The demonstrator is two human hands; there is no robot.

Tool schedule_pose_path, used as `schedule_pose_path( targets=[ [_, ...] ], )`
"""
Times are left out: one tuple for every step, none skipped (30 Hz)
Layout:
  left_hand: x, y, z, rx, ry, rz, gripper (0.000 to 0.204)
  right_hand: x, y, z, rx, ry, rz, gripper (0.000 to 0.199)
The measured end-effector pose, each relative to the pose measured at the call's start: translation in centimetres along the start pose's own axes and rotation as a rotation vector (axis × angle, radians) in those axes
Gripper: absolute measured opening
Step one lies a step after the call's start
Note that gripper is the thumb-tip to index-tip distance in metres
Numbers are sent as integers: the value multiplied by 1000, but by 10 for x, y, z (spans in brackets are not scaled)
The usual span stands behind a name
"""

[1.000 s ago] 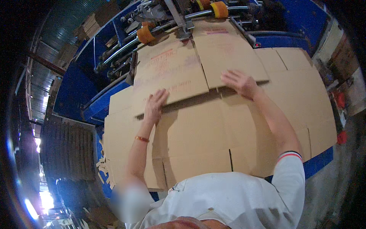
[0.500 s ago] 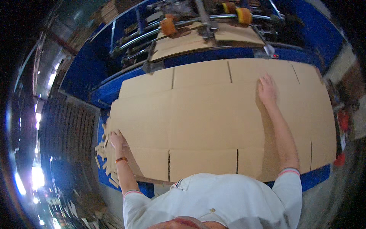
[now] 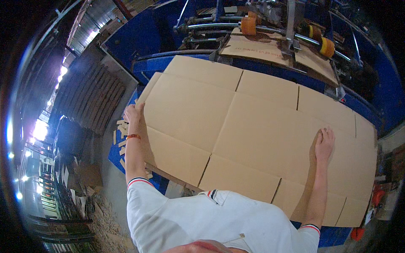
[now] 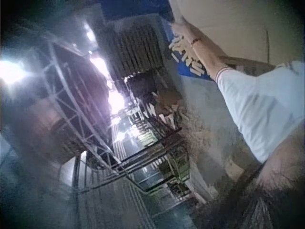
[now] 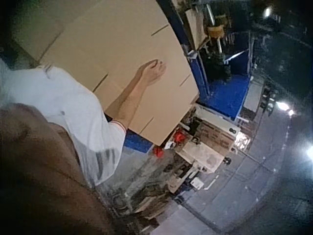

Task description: The person repeatedly picks up flat cardboard sheets from a conveyor, aligns them, and stacks them into a growing pile. The sheets are handled one at a time and placed on top of the previous ones.

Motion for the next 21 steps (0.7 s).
schedule_pose_path(
  targets=[
    [13,-16,-8,120,88,11,62,-2,-3,-1,-1,8,22,26],
    [26,-31,-18,239,178,24,60,-2,-4,-3,6,2,16,26],
    [36,-46,-26,354,269,33,59,-1,-6,-5,13,-3,6,26],
    [42,-61,-27,277,268,-8,57,0,-9,-9,21,-6,-6,26],
    [49,-83,-24,210,270,-52,55,2,-11,-13,-11,-28,-2,27],
    [56,-97,-17,140,281,-99,53,5,-13,-23,-41,-42,-1,28],
    [47,-112,-1,70,454,-121,46,10,-17,-33,-70,-49,-4,28],
    [46,-133,4,-380,307,-464,41,8,-34,-43,-120,-26,27,30],
    [63,-167,-17,-533,283,-623,42,-3,-61,-54,-169,3,51,31],
    [63,-192,-29,-734,244,-794,47,-2,-82,-66,-210,32,76,32],
    [58,-210,-42,-795,295,-938,59,15,-92,-81,-184,111,67,34],
    [25,-218,-39,-916,329,-1148,68,32,-92,-99,-168,181,81,36],
    [-2,-223,-36,-1040,357,-1355,78,51,-94,-117,-151,251,96,37],
    [23,-207,-77,-841,268,-1743,79,67,-112,-139,-121,347,-85,39],
    [43,-211,-129,-584,149,-2081,80,85,-125,-160,-105,436,-233,41],
    [6,-190,-141,-704,319,-1908,80,106,-131,-184,-102,533,-365,42],
    [-22,-162,-159,-683,311,-1773,75,125,-136,-205,-107,690,-507,44],
    [-30,-140,-186,-613,220,-1623,71,144,-139,-229,-123,846,-649,47],
    [-34,-118,-209,-566,124,-1465,67,175,-140,-253,-2,803,-587,48],
    [-34,-101,-228,-544,52,-1311,65,207,-138,-279,113,755,-530,49],
    [-38,-96,-242,-511,2,-1189,62,238,-128,-297,262,1002,-177,50]
  ],
)
Point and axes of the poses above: each hand's wrist, its own z-axis towards the middle knuckle, its own y-axis out of the palm, x = y × z, the point moved 3 cm from there along z, towards the middle knuckle, and after that the axes turned 10 degrees about -z, right-handed, at the moved point
